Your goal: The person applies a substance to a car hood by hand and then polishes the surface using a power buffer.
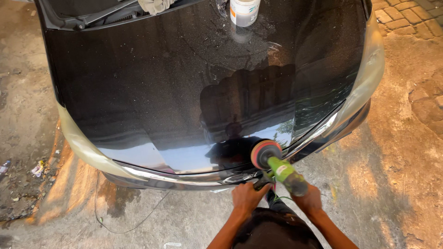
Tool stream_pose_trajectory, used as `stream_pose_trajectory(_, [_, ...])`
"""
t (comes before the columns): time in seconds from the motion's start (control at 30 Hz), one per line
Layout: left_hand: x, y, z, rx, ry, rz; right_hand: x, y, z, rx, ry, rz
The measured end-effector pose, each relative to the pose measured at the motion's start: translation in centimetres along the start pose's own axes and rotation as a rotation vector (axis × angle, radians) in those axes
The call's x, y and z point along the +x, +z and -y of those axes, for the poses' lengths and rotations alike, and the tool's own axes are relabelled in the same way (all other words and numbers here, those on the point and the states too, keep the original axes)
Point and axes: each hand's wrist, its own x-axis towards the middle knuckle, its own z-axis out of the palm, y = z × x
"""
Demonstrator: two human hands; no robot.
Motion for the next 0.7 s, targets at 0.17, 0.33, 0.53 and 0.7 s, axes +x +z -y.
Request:
stream_pose_trajectory(0.17, [0.6,-0.8,-1.5,0.013,0.046,0.015,-0.5,-0.9,0.1,-0.041,-0.008,-0.096])
stream_pose_trajectory(0.33, [-1.6,-1.0,3.9,0.048,-0.033,-0.009,-1.2,-0.1,4.1,0.141,-0.129,-0.049])
stream_pose_trajectory(0.53, [-5.3,-0.7,14.2,0.006,-0.107,-0.214,-1.1,2.5,12.7,0.191,-0.227,0.196])
stream_pose_trajectory(0.7, [-5.9,-2.7,20.0,-0.085,-0.279,-0.149,0.3,4.0,19.0,0.07,-0.369,0.255])
